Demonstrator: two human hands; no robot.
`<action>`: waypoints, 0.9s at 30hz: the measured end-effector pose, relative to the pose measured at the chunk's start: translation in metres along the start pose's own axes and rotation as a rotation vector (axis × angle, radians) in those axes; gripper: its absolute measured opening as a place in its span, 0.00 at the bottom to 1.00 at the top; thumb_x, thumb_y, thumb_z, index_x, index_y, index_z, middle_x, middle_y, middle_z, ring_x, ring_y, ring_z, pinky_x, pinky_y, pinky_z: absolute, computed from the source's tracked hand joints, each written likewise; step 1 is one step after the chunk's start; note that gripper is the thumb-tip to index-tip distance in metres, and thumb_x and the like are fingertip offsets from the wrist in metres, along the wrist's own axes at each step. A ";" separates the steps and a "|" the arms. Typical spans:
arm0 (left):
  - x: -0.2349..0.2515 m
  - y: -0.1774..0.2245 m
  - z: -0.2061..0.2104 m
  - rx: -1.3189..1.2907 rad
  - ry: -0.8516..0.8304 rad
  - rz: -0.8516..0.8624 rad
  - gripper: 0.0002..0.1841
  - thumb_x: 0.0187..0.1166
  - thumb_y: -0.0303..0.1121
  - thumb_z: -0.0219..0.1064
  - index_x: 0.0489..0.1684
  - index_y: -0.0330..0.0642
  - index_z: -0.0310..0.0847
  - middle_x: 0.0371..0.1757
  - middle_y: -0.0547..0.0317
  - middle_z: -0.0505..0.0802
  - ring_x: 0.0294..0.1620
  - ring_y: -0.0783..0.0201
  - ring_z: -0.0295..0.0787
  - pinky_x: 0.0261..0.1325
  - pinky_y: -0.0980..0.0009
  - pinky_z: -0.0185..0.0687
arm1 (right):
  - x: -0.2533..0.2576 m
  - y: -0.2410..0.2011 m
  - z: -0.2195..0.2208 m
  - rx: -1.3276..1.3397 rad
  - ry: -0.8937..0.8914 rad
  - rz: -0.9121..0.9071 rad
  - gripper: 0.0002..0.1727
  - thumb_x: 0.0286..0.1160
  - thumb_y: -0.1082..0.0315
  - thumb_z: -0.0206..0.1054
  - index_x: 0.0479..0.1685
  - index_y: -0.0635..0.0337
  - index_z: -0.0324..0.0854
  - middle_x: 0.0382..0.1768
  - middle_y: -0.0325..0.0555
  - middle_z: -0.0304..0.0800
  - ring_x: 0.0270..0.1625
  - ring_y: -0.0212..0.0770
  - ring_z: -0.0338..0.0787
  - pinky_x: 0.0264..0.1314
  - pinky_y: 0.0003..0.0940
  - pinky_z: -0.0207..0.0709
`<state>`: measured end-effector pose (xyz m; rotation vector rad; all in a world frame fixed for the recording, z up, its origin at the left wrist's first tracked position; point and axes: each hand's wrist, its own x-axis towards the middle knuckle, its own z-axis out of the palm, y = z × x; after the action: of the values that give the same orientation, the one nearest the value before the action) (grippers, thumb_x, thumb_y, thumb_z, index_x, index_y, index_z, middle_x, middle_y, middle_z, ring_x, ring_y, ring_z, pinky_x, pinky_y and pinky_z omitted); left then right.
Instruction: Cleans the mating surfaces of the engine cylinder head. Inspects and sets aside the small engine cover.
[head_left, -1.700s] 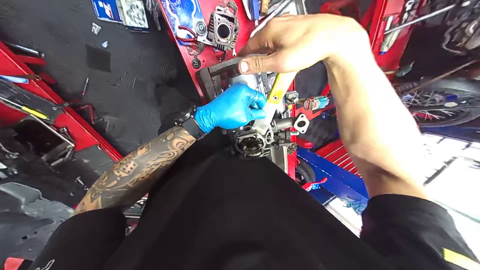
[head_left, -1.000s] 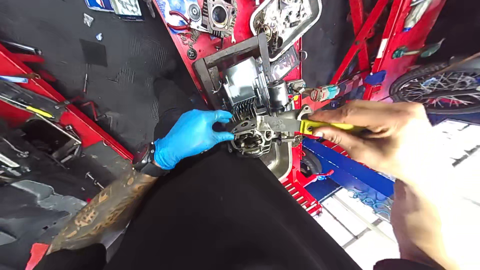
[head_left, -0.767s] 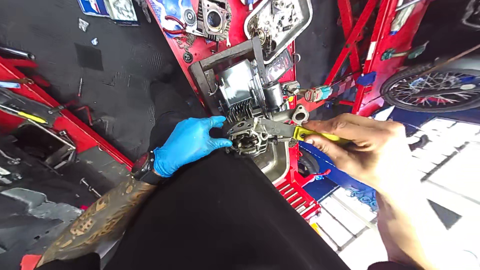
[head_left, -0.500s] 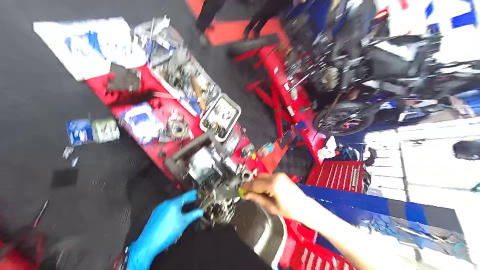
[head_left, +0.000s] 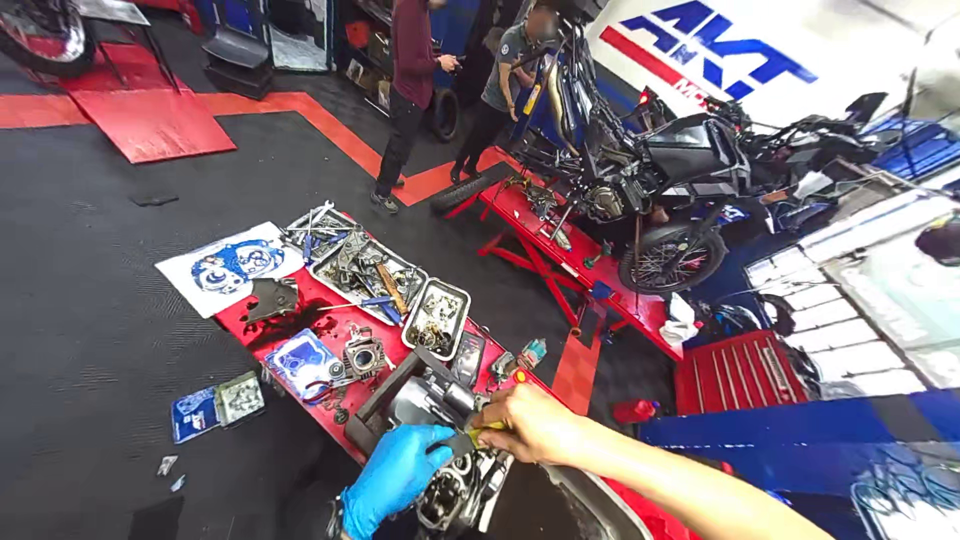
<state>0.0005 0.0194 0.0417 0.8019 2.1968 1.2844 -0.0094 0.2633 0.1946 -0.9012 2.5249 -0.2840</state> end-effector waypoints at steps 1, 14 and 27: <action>0.002 -0.001 0.001 -0.009 -0.014 0.018 0.17 0.85 0.51 0.62 0.62 0.61 0.92 0.56 0.67 0.97 0.57 0.64 0.94 0.64 0.49 0.87 | -0.001 0.000 0.000 0.002 -0.005 0.004 0.15 0.84 0.49 0.64 0.50 0.44 0.93 0.37 0.42 0.93 0.41 0.44 0.92 0.44 0.51 0.86; 0.000 -0.014 0.009 -0.226 0.040 0.057 0.13 0.85 0.46 0.66 0.56 0.57 0.95 0.51 0.72 0.98 0.52 0.77 0.94 0.63 0.64 0.90 | 0.002 -0.003 -0.004 -0.167 -0.176 -0.122 0.16 0.74 0.54 0.73 0.59 0.43 0.89 0.40 0.47 0.91 0.37 0.51 0.91 0.35 0.56 0.83; -0.089 -0.050 0.040 -0.373 0.003 -0.659 0.45 0.58 0.66 0.81 0.76 0.49 0.83 0.65 0.59 0.94 0.69 0.58 0.90 0.75 0.45 0.81 | 0.006 -0.005 -0.008 -0.308 -0.326 -0.202 0.25 0.77 0.63 0.67 0.75 0.34 0.80 0.45 0.50 0.89 0.32 0.52 0.88 0.28 0.52 0.81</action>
<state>0.0779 -0.0368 -0.0113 -0.0741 1.8867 1.2668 -0.0139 0.2558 0.2013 -1.2148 2.2104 0.1862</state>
